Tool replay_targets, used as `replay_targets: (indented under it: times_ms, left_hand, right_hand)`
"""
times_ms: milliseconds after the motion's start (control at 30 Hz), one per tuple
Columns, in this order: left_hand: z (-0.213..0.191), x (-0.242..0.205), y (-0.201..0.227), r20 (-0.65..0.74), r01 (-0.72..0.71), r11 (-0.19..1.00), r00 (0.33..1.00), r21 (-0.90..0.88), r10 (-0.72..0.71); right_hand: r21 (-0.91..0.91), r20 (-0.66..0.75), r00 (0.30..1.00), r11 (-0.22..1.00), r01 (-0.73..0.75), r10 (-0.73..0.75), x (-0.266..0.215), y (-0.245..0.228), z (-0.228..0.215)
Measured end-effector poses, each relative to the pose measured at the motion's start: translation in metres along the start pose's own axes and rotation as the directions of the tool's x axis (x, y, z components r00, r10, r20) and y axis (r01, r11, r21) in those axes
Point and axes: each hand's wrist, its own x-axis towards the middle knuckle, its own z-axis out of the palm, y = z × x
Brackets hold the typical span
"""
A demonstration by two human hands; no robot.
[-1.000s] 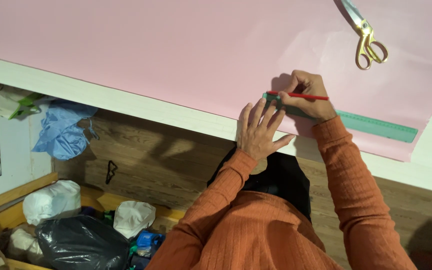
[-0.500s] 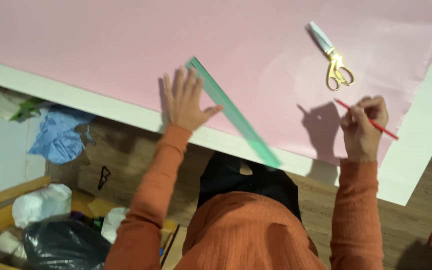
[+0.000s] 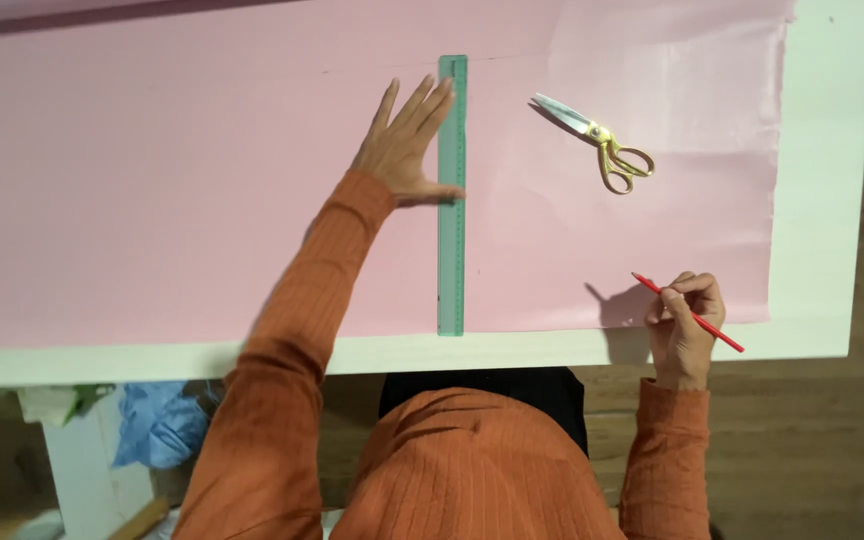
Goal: The recorder is measuring, marking, and cutting a roll of pink leather-like material using a ruler, pencil, and scissors.
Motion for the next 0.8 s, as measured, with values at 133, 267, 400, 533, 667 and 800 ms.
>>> replay_targets:
  times_ms: [133,267,400,533,667,800]
  left_hand:
    - [0.018,-0.01,-0.01,0.097,-0.105,0.991,0.991,0.077,0.098]
    - [0.019,-0.007,-0.007,0.067,-0.091,0.991,0.994,0.099,0.085]
    - [0.019,-0.005,-0.004,0.084,-0.074,0.993,0.994,0.092,0.067]
    - [0.019,-0.006,-0.004,0.064,-0.078,0.994,0.995,0.081,0.073]
    - [0.023,-0.008,-0.003,0.067,-0.066,0.996,0.996,0.062,0.062]
    - [0.022,-0.007,-0.004,0.062,-0.064,0.995,0.996,0.076,0.059]
  right_hand:
    - [0.038,-0.043,0.999,0.999,-0.015,0.017,-0.019,0.014,0.008]
    - [0.006,-0.033,0.999,1.0,-0.007,0.007,-0.014,0.02,0.019]
    - [-0.039,-0.011,1.0,0.999,-0.01,0.01,-0.004,0.016,0.009]
    - [-0.061,0.004,1.0,0.998,-0.009,0.01,0.004,0.007,0.016]
    - [-0.047,-0.006,1.0,0.999,-0.026,0.025,0.004,0.008,0.015]
    - [-0.034,0.023,0.999,0.999,-0.025,0.026,0.004,0.01,0.018]
